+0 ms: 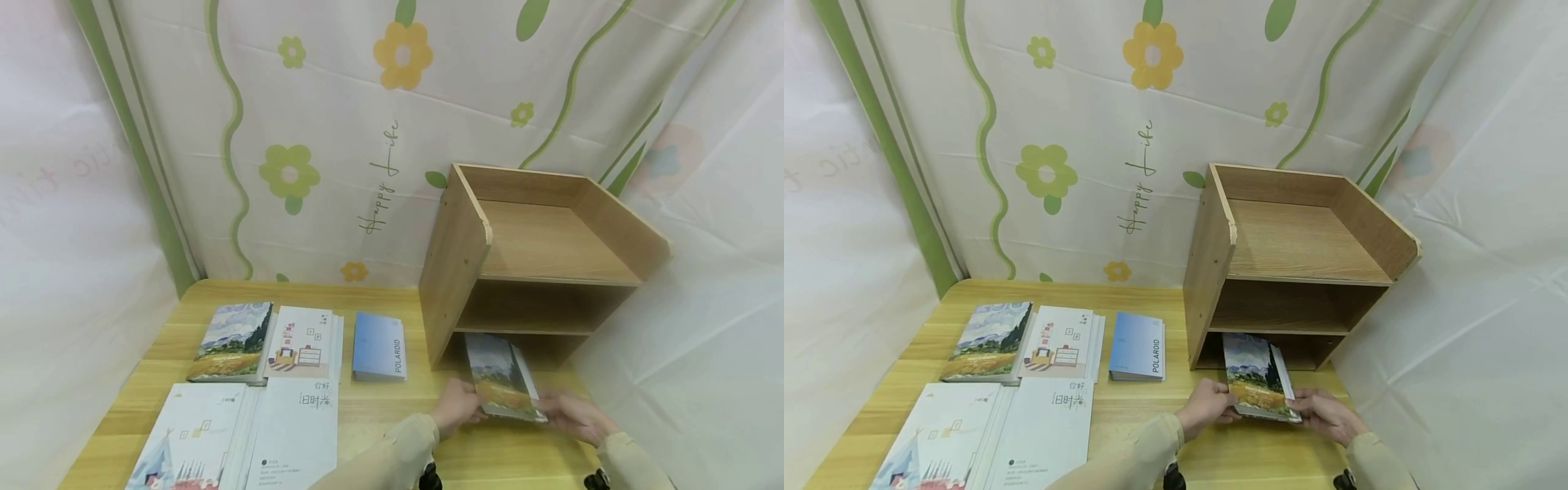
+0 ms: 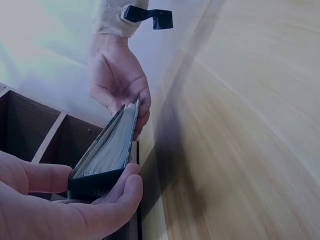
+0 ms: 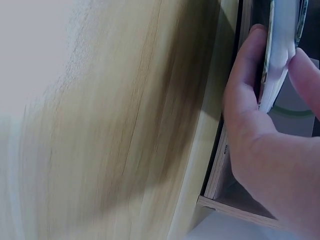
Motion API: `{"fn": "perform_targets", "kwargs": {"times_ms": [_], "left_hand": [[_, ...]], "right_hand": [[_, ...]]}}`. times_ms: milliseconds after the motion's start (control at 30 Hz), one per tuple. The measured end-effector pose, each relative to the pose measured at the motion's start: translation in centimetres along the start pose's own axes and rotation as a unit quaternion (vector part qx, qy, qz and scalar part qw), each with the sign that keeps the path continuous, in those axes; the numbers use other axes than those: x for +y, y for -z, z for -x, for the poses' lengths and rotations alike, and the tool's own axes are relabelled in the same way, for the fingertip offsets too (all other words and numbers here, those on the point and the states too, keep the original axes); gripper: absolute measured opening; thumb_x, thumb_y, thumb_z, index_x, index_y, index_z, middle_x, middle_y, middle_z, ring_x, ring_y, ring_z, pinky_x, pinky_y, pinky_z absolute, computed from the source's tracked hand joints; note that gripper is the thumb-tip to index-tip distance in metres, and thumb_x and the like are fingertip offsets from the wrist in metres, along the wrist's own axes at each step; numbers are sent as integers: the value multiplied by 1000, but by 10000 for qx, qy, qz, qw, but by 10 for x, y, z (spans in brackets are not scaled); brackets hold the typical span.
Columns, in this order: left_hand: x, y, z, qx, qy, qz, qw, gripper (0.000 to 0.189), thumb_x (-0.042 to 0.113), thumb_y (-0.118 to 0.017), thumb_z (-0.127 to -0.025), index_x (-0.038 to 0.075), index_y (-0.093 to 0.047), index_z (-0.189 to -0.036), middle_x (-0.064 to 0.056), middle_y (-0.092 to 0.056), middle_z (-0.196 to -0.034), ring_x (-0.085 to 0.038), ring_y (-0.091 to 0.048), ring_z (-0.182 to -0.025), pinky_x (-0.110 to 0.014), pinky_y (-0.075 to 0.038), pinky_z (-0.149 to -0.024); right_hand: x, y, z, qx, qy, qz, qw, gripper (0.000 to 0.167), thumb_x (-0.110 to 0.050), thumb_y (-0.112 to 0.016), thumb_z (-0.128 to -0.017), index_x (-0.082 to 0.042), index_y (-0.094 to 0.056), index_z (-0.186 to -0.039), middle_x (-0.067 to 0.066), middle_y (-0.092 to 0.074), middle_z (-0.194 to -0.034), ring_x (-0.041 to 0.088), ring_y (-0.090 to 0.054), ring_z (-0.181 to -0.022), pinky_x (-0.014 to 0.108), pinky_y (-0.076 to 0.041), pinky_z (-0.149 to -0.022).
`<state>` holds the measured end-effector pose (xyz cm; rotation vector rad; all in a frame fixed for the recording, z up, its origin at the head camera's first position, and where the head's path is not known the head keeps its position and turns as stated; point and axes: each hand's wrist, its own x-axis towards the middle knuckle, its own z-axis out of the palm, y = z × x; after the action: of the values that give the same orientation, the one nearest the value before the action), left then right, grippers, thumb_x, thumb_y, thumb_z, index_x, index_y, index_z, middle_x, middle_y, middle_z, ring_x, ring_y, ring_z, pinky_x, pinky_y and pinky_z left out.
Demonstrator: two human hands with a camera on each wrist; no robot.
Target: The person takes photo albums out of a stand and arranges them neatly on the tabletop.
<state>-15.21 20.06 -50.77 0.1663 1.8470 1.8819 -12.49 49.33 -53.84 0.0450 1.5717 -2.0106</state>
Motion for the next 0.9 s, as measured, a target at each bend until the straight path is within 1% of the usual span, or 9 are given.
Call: {"fn": "perform_targets", "kwargs": {"times_ms": [133, 233, 333, 433, 500, 633, 700, 900], "left_hand": [[-1, 1, 1, 6, 8, -85, 10000, 14, -2, -62, -91, -6, -68, -79, -9, -63, -76, -27, -68, -72, -39, -60, -69], [-2, 1, 1, 15, -28, -166, 9999, 15, -2, -62, -91, -6, -67, -77, -9, -63, -74, -26, -68, -72, -38, -60, -68], [-2, 1, 3, 56, -66, -164, 9998, 15, -3, -62, -89, -7, -67, -75, -10, -64, -72, -26, -68, -70, -37, -59, -65], [-1, 1, 6, 64, -100, -155, 9998, 14, -4, -63, -88, -7, -68, -75, -9, -65, -71, -26, -68, -69, -37, -59, -64], [0, 1, 7, 40, -115, -130, 9998, 14, -4, -62, -88, -7, -68, -76, -9, -65, -72, -26, -68, -69, -37, -59, -64], [0, 2, 8, -2, -136, -104, 9999, 13, -5, -62, -88, -8, -68, -77, -9, -64, -71, -25, -68, -70, -36, -59, -64], [0, 2, 9, -7, -144, -127, 9998, 12, -5, -62, -88, -7, -68, -78, -9, -64, -71, -25, -68, -69, -35, -59, -63], [-2, 2, 11, -1, -88, -170, 9998, 11, -5, -63, -87, -6, -68, -78, -9, -64, -71, -25, -68, -69, -36, -59, -65]], "right_hand": [[-1, -1, 0, -41, 27, 69, 10000, 38, 4, -39, -102, 25, -30, -133, 14, -61, -118, 25, -60, -107, 43, -45, -101], [-1, -2, 0, -88, 53, 121, 9999, 37, 5, -38, -103, 25, -30, -132, 14, -61, -118, 25, -60, -107, 44, -45, -101], [-1, -1, 0, -190, 80, 102, 9997, 34, 6, -36, -102, 23, -34, -131, 15, -61, -119, 25, -59, -108, 43, -45, -101], [0, 0, -1, -295, 104, 100, 9995, 30, 7, -35, -102, 19, -40, -130, 15, -61, -119, 25, -59, -108, 42, -45, -101], [1, 1, -1, -300, 101, 112, 9994, 30, 7, -36, -102, 18, -41, -130, 15, -62, -118, 25, -60, -108, 42, -46, -100], [2, 2, -1, -213, 96, 144, 9996, 34, 7, -37, -102, 21, -36, -132, 14, -62, -118, 26, -60, -108, 43, -45, -101], [2, 1, 0, -200, 110, 193, 9996, 34, 7, -37, -102, 22, -37, -132, 14, -62, -118, 26, -60, -108, 44, -45, -101], [2, -3, 1, -190, 144, 333, 9992, 27, 8, -38, -101, 13, -52, -124, 14, -65, -112, 26, -62, -104, 44, -48, -97]]}}
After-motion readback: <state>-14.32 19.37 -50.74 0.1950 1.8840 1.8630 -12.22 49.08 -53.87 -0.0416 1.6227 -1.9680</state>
